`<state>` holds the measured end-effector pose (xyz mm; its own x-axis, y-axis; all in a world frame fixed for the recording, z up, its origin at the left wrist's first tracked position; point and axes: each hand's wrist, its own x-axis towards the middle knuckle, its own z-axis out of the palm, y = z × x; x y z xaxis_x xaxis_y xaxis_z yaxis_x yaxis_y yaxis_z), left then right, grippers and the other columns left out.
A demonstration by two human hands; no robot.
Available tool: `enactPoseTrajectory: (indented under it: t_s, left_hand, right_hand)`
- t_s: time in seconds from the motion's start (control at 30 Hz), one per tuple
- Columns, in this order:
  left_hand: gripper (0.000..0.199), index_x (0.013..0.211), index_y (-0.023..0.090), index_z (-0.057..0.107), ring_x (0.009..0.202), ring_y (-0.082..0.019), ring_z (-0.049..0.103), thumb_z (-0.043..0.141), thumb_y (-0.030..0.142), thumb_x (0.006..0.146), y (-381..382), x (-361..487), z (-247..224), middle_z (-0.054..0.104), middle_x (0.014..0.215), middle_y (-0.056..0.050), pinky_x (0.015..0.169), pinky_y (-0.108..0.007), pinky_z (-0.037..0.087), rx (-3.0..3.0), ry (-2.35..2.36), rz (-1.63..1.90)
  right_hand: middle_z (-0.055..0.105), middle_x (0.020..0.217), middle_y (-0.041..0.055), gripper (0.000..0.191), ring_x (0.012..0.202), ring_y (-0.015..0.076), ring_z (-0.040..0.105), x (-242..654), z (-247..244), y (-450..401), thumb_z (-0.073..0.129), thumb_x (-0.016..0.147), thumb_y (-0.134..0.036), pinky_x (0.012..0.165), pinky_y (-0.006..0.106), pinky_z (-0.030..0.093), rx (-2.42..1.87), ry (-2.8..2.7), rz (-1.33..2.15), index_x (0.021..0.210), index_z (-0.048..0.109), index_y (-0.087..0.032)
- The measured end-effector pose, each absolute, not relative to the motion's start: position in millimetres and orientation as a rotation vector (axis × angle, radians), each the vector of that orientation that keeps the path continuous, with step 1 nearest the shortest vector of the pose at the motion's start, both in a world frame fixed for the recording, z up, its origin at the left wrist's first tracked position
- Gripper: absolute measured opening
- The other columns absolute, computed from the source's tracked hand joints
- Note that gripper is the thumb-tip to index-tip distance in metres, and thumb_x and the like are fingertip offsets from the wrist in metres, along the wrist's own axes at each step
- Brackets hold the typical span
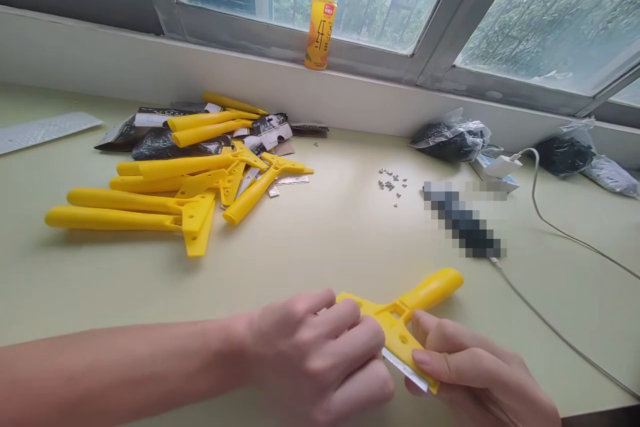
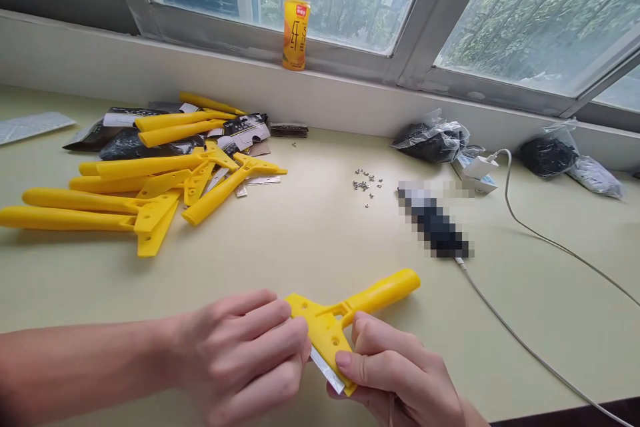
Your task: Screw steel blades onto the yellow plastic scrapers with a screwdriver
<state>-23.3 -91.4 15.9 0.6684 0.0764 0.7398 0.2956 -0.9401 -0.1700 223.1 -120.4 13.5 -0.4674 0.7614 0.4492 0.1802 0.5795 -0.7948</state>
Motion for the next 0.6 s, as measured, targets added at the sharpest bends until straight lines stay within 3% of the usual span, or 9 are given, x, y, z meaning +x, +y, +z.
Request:
enactPoseTrajectory:
  t_s: [0.07, 0.13, 0.23, 0.33, 0.6]
  left_hand:
    - [0.019, 0.071, 0.019, 0.051, 0.054, -0.013, 0.048, 0.063, 0.012, 0.084, -85.3, -23.8, 15.1, 0.062, 0.069, -0.001, 0.052, -0.028, 0.039, -2.666, -0.314, -1.211]
    - [0.014, 0.085, 0.017, 0.057, 0.070, -0.017, 0.060, 0.065, 0.027, 0.091, -78.4, -25.0, 15.1, 0.070, 0.088, -0.007, 0.065, -0.031, 0.051, -2.827, -0.373, -1.284]
    - [0.042, 0.117, 0.010, 0.055, 0.090, -0.021, 0.066, 0.064, 0.044, 0.094, -70.6, -27.0, 16.9, 0.069, 0.109, -0.016, 0.078, -0.033, 0.056, -3.244, -0.457, -1.351]
    - [0.048, 0.132, 0.009, 0.047, 0.092, -0.019, 0.067, 0.064, 0.033, 0.095, -69.3, -28.1, 19.9, 0.070, 0.110, -0.016, 0.080, -0.030, 0.056, -3.591, -0.429, -1.326]
    - [0.040, 0.127, 0.010, 0.055, 0.081, -0.015, 0.065, 0.068, 0.023, 0.092, -75.3, -28.1, 23.7, 0.071, 0.098, -0.011, 0.075, -0.024, 0.055, -3.721, -0.427, -1.362]
  right_hand:
    - [0.054, 0.069, -0.0021, 0.036, 0.054, 0.0121, 0.052, 221.1, 16.2, -117.8, 0.066, 0.090, -0.010, 0.049, 0.024, 0.052, -0.592, -1.990, 0.830, 0.119, 0.070, -0.030]
    - [0.057, 0.072, -0.0004, 0.037, 0.058, 0.0134, 0.056, 218.5, 22.4, -115.2, 0.063, 0.091, -0.006, 0.050, 0.024, 0.053, -0.567, -1.994, 0.864, 0.120, 0.069, -0.027]
    - [0.061, 0.071, 0.0009, 0.027, 0.058, 0.0147, 0.061, 215.4, 33.3, -111.8, 0.061, 0.095, -0.010, 0.050, 0.025, 0.054, -0.570, -1.976, 0.919, 0.115, 0.071, -0.025]
    - [0.062, 0.069, 0.0006, 0.023, 0.054, 0.0128, 0.060, 214.0, 40.2, -109.5, 0.061, 0.097, -0.014, 0.050, 0.024, 0.055, -0.557, -1.917, 0.912, 0.115, 0.071, -0.025]
    - [0.063, 0.064, 0.0014, 0.024, 0.054, 0.0162, 0.066, 214.5, 48.7, -108.4, 0.061, 0.098, -0.018, 0.050, 0.027, 0.059, -0.571, -1.915, 0.982, 0.117, 0.072, -0.027]
